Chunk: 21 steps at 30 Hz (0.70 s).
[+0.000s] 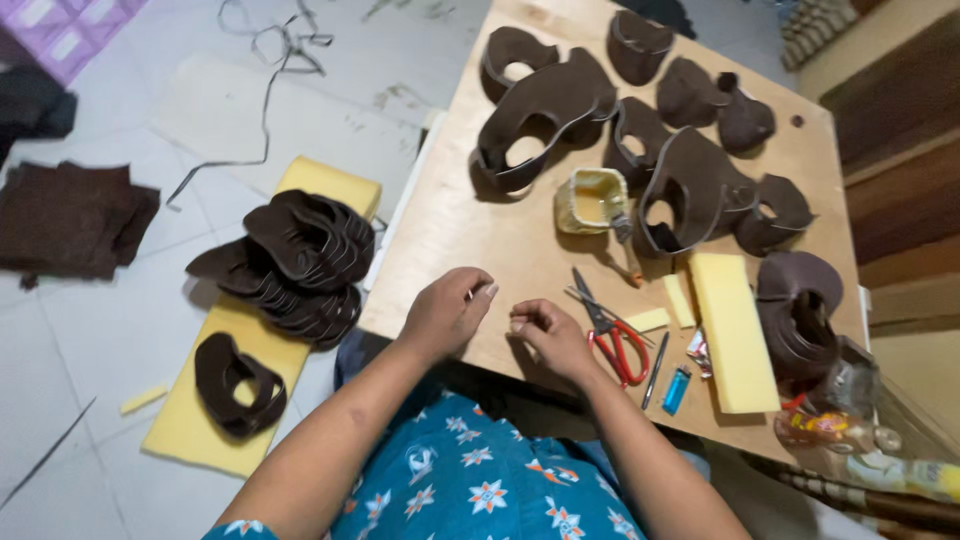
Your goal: The person assembles brown shoe parts by applying glue to edges and pressing them together. They handle multiple shoe components, using a brush to apply adhesive and scissors to trim excess material. The person works at a table with various tools and materials, including foam sheets and a lighter.
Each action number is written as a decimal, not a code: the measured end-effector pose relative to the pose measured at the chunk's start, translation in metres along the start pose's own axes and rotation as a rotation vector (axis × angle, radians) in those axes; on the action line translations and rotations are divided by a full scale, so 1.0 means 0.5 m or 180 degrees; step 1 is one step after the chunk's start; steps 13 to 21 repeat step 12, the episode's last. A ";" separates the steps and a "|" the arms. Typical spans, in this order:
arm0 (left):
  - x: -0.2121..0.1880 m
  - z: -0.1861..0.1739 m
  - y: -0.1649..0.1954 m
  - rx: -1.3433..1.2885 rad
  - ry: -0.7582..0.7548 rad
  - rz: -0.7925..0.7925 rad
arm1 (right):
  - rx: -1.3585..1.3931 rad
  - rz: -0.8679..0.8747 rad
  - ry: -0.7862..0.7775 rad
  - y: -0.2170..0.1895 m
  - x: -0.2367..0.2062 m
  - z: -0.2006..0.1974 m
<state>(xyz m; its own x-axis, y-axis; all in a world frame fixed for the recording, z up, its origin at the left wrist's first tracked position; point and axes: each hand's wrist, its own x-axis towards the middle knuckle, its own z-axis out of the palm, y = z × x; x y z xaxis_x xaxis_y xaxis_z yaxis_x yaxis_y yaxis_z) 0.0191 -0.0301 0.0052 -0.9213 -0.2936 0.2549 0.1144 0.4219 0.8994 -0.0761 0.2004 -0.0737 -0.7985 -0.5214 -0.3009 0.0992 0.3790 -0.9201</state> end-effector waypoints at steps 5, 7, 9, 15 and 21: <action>0.083 0.084 -0.010 0.0729 -0.0451 -0.0144 | 0.0406 0.0003 -0.0103 0.011 0.002 0.023; 0.080 0.098 -0.017 0.1052 -0.0315 -0.0426 | 0.0393 -0.0243 -0.0119 -0.002 -0.011 0.033; 0.076 0.106 -0.023 0.1508 -0.0534 -0.0445 | 0.0604 -0.0265 -0.0131 -0.039 -0.023 0.050; 0.074 0.117 -0.027 0.1859 -0.0732 -0.0513 | 0.1006 -0.0118 -0.0098 -0.135 -0.087 -0.012; 0.074 0.117 -0.027 0.1859 -0.0732 -0.0513 | 0.1006 -0.0118 -0.0098 -0.135 -0.087 -0.012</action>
